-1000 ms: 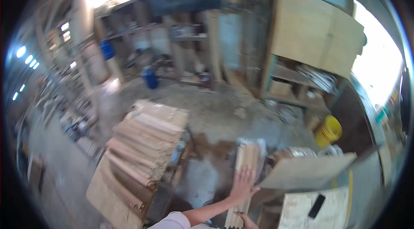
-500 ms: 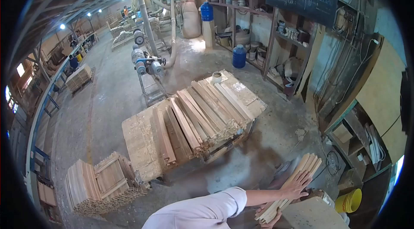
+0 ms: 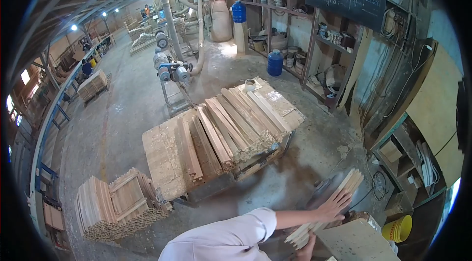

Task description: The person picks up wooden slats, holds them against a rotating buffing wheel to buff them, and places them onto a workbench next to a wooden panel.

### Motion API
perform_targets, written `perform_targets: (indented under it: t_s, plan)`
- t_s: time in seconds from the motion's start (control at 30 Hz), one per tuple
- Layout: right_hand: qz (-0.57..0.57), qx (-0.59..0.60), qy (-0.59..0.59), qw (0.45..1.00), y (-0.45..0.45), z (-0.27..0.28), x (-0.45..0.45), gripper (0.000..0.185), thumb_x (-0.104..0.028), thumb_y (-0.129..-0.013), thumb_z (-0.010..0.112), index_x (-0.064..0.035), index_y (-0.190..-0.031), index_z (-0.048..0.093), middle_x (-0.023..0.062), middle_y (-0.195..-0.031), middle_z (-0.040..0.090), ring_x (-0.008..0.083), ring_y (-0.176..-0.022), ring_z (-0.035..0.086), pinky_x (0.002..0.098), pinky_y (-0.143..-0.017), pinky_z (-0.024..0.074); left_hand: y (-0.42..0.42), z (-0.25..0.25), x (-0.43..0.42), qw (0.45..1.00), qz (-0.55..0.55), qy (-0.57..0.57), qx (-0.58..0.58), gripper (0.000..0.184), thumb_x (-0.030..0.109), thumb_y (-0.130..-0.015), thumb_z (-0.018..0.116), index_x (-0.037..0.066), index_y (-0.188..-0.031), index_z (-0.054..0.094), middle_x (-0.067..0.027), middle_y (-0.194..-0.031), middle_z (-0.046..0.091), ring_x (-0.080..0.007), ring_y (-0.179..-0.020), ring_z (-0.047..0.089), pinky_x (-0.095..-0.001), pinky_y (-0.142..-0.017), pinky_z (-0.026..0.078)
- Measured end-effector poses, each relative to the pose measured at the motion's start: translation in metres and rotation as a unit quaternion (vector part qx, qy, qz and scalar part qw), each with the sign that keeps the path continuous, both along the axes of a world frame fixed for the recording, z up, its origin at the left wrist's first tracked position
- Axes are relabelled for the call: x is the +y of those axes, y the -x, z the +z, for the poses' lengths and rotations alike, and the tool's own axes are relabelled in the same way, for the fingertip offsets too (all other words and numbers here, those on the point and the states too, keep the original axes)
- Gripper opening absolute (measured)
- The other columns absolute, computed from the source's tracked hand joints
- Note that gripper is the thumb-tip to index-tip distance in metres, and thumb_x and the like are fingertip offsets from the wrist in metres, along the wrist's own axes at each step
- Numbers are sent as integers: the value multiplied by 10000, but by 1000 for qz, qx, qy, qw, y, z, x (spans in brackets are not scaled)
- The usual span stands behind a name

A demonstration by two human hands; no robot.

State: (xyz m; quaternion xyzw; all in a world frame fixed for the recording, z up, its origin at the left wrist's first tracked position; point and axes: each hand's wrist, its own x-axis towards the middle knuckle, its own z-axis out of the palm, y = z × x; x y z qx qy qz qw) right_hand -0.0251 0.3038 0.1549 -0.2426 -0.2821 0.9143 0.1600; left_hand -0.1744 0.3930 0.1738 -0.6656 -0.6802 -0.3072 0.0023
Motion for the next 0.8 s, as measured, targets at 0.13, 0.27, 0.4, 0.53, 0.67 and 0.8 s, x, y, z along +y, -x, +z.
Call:
perform_targets:
  t_s: [0.13,0.27,0.4,0.53,0.67,0.8]
  plan:
    - [-17,-88,-40,995,5,-5,41,564,-497,-954,568,-51,-1300,580,159,-1058,718,322,-925,716,442,-824,595,21,-9,25,998,-33,-50,21,895,533,-945,593,-12,-1587,290,-212,-1681,204,-393,-1581,80,-545,-1283,49]
    - [-10,-45,-9,999,-2,-13,8,613,-464,-936,564,-44,-1383,549,172,-1188,692,340,-1039,702,496,-930,571,16,-8,1,993,-115,-5,10,868,511,-953,600,-10,-1581,301,-216,-1681,203,-402,-1580,74,-559,-1278,73]
    - [-5,-85,43,995,-34,-71,-41,643,-431,-968,523,16,-1428,487,237,-1197,688,374,-1088,699,514,-972,557,10,1,-48,978,-193,60,50,827,488,-967,596,59,-1605,292,-209,-1699,143,-439,-1574,51,-585,-1267,75]
    - [17,-112,63,992,-49,-60,-67,644,-438,-978,546,11,-1436,484,225,-1197,689,358,-1072,709,481,-963,567,11,25,-77,949,-294,102,50,955,584,-828,707,104,-1584,374,-201,-1700,142,-444,-1572,18,-593,-1265,51]
    - [31,-58,127,990,-66,-54,-71,670,-463,-974,562,6,-1445,481,235,-1212,683,361,-1067,711,473,-957,570,27,65,-75,881,-413,200,115,1159,659,-623,811,112,-1566,418,-201,-1698,152,-442,-1572,-2,-600,-1264,34]
    - [79,8,145,986,-95,-29,-75,683,-492,-980,565,5,-1442,490,248,-1217,683,374,-1073,709,474,-975,560,28,71,-59,800,-523,218,197,1159,406,-495,933,121,-1515,462,-221,-1671,206,-448,-1572,38,-634,-1256,60]
